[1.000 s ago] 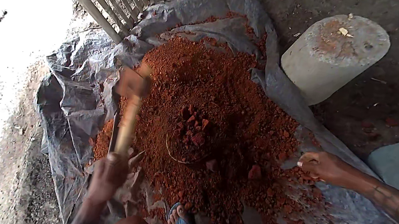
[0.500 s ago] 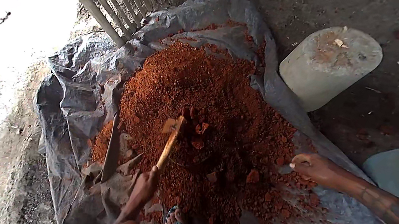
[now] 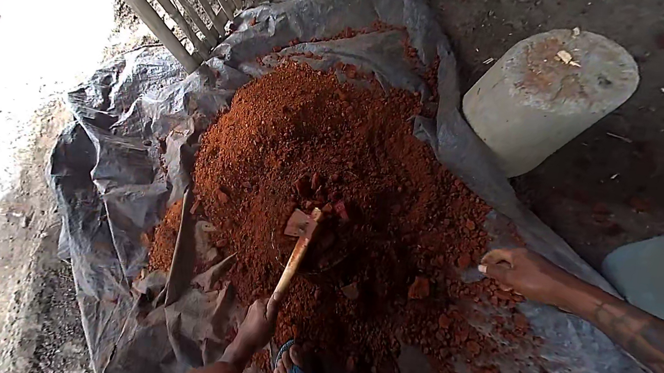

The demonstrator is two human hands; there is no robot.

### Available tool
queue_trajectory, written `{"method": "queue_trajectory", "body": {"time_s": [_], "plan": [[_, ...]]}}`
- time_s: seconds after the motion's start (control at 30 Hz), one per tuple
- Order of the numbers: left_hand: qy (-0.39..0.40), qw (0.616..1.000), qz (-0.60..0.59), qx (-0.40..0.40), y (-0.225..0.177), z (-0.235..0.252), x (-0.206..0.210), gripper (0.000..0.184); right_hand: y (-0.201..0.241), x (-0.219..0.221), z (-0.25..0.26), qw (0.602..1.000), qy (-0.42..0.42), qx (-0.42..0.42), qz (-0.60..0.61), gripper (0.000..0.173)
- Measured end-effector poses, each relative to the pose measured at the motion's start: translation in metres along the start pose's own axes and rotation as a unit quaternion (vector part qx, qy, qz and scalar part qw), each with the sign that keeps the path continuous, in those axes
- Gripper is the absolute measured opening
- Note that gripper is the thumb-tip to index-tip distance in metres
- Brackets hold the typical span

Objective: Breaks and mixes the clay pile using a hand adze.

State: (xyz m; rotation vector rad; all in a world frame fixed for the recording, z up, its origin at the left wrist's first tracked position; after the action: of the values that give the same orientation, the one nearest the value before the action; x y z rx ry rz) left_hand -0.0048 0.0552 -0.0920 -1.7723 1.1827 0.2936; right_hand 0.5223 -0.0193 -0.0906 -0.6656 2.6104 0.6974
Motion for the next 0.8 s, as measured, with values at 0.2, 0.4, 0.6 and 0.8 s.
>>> {"method": "queue_trajectory", "body": {"time_s": [0.2,0.4,0.6,0.8], "plan": [[-0.085,0.989,-0.087,0.081,-0.066,-0.020,-0.082,0.070,-0.015,-0.006,0.004,1.000,-0.005,0.005,0.007,0.030],[-0.166,0.819,-0.292,0.465,-0.215,-0.061,-0.194,0.061,-0.016,-0.005,0.002,0.999,-0.007,0.022,0.021,0.030],[-0.014,0.997,0.025,0.077,-0.047,-0.003,-0.032,0.071,-0.011,0.000,-0.003,1.000,0.001,0.020,0.004,0.031],[-0.019,0.997,0.034,0.062,-0.074,-0.013,-0.071,0.068,-0.017,-0.010,-0.004,1.000,-0.011,0.011,0.011,0.032]]}}
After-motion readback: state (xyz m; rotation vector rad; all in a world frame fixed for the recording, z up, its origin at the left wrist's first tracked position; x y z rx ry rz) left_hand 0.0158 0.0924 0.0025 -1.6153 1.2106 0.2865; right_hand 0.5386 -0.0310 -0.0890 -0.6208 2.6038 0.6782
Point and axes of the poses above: each hand's wrist, its own z-axis towards the middle knuckle, its own x-axis out of the palm, y = z × x, the point moved 10 cm from there along z, towards the middle knuckle, and after that the axes turned 8 degrees about x, right-handed, at the moved point
